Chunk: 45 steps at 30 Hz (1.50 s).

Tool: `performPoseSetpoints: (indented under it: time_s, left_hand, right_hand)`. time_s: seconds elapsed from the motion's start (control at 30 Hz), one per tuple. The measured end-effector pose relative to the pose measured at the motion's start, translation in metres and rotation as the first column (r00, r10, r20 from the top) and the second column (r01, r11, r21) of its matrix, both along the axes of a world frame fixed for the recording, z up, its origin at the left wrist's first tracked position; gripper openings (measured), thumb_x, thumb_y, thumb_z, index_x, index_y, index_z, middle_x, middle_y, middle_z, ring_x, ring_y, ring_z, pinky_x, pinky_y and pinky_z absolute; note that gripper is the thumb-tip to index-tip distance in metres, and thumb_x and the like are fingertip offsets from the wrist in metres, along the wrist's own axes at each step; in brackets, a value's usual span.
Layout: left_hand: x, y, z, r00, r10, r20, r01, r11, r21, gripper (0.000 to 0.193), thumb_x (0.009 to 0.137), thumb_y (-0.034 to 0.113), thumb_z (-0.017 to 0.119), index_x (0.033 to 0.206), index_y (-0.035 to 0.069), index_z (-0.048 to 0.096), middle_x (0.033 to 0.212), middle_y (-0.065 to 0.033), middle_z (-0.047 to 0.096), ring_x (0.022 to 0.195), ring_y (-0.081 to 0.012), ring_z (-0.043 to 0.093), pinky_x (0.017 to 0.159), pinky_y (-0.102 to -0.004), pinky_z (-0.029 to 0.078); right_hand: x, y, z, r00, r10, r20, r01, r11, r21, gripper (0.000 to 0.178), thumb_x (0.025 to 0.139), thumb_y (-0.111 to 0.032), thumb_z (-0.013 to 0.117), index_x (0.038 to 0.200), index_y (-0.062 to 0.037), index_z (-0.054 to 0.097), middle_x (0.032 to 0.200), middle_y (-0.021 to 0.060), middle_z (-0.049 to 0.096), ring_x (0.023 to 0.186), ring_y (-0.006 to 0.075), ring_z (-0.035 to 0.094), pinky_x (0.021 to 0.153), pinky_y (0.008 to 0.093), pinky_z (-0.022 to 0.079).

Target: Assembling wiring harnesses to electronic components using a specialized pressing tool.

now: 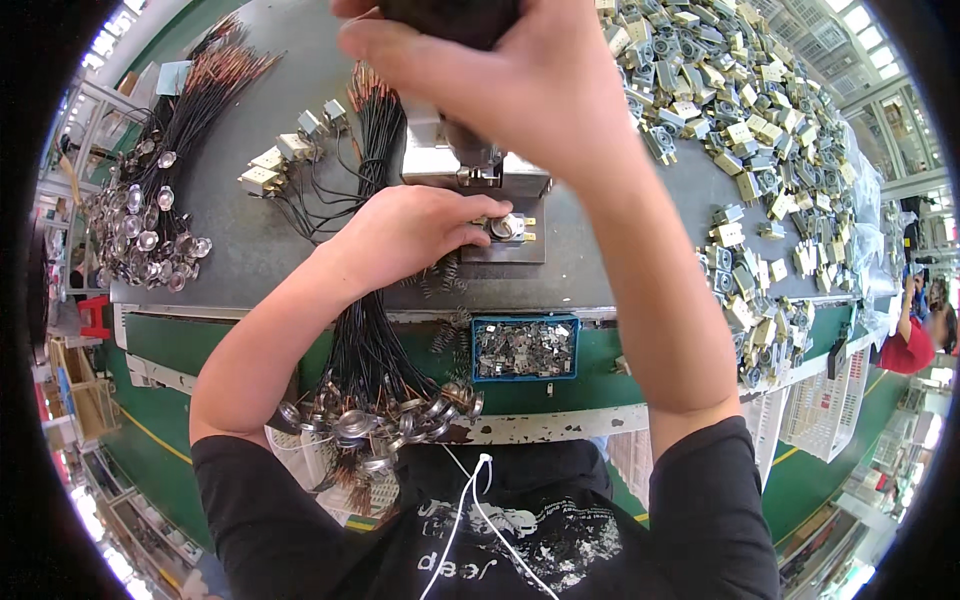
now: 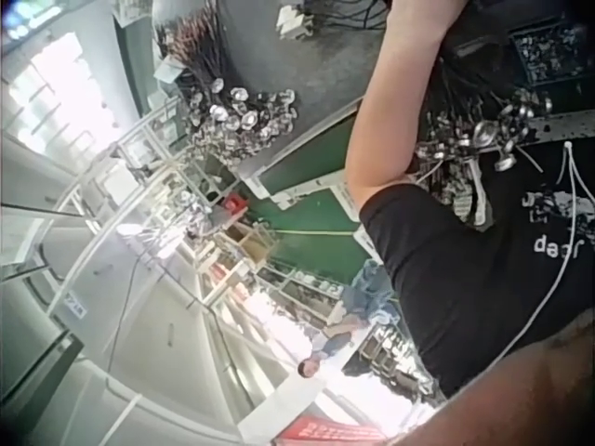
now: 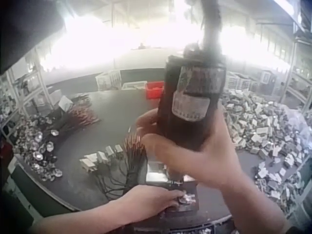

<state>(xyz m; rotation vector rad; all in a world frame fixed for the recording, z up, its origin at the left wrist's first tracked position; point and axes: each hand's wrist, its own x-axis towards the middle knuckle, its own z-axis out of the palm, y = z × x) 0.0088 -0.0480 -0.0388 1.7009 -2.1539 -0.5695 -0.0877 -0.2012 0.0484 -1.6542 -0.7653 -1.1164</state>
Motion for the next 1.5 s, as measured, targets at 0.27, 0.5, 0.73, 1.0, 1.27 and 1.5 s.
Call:
performPoseSetpoints:
  time_s: [0.27, 0.5, 0.73, 1.0, 1.27, 1.5]
  left_hand:
    - [0.001, 0.000, -0.010, 1.000, 0.000, 0.000, 0.000, 0.997, -0.075, 0.033, 0.095, 0.029, 0.065, 0.126, 0.018, 0.070, 0.088, -0.0109, 0.073, 0.086, -0.0312, 0.072, 0.075, -0.0438, 0.056]
    - [0.000, 0.007, -0.004, 0.991, 0.005, 0.133, 0.007, 0.996, -0.088, 0.036, 0.095, 0.034, 0.066, 0.127, 0.020, 0.070, 0.085, -0.0096, 0.072, 0.084, -0.0310, 0.071, 0.070, -0.0435, 0.056]
    - [0.002, 0.001, -0.010, 1.000, 0.003, -0.001, -0.003, 0.999, -0.047, 0.034, 0.096, 0.036, 0.064, 0.125, 0.020, 0.069, 0.091, -0.0109, 0.074, 0.089, -0.0316, 0.072, 0.074, -0.0447, 0.057]
    - [0.000, -0.002, 0.002, 0.999, -0.004, 0.041, 0.002, 0.999, 0.044, 0.036, 0.098, 0.037, 0.063, 0.129, 0.020, 0.066, 0.097, -0.0133, 0.074, 0.093, -0.0346, 0.071, 0.078, -0.0460, 0.056]
    - [0.000, 0.001, -0.002, 1.000, 0.007, 0.029, -0.007, 1.000, 0.023, 0.034, 0.096, 0.036, 0.065, 0.125, 0.020, 0.066, 0.092, -0.0117, 0.074, 0.091, -0.0328, 0.073, 0.077, -0.0456, 0.057]
    - [0.001, 0.000, -0.001, 1.000, 0.009, 0.022, -0.009, 0.999, 0.032, 0.035, 0.095, 0.035, 0.066, 0.126, 0.020, 0.065, 0.092, -0.0123, 0.074, 0.091, -0.0331, 0.072, 0.076, -0.0455, 0.057]
  right_hand:
    - [-0.015, 0.013, 0.032, 0.790, 0.008, -0.612, 0.263, 0.899, 0.351, 0.079, 0.084, -0.002, 0.074, 0.150, -0.0015, 0.030, 0.129, 0.0211, 0.064, 0.116, 0.0287, 0.067, 0.104, 0.0439, 0.054]
    - [-0.010, 0.073, 0.011, 0.757, -0.558, -0.341, 0.652, 0.607, 0.454, 0.067, 0.086, 0.012, 0.070, 0.140, -0.0015, 0.033, 0.113, 0.0124, 0.065, 0.097, 0.0173, 0.070, 0.079, 0.0282, 0.059]
    - [-0.063, 0.068, 0.011, 0.679, -0.571, -0.461, 0.727, 0.608, 0.317, 0.011, 0.091, 0.002, 0.071, 0.102, 0.0030, 0.067, 0.083, 0.0093, 0.071, 0.062, 0.0130, 0.066, 0.057, 0.0248, 0.054]
    - [-0.071, 0.043, 0.005, 0.827, -0.519, -0.214, 0.561, 0.768, 0.308, 0.015, 0.098, -0.003, 0.067, 0.107, 0.0081, 0.066, 0.077, 0.0094, 0.067, 0.061, 0.0146, 0.064, 0.059, 0.0281, 0.051]
    - [-0.040, 0.060, 0.007, 0.678, -0.636, -0.369, 0.733, 0.546, 0.406, 0.011, 0.092, 0.004, 0.068, 0.102, 0.0040, 0.066, 0.075, 0.0063, 0.067, 0.057, 0.0113, 0.062, 0.052, 0.0244, 0.048]
    - [-0.038, 0.074, 0.013, 0.664, -0.599, -0.446, 0.747, 0.515, 0.420, 0.011, 0.091, 0.006, 0.066, 0.102, 0.0033, 0.066, 0.078, 0.0067, 0.067, 0.059, 0.0113, 0.062, 0.054, 0.0251, 0.050]
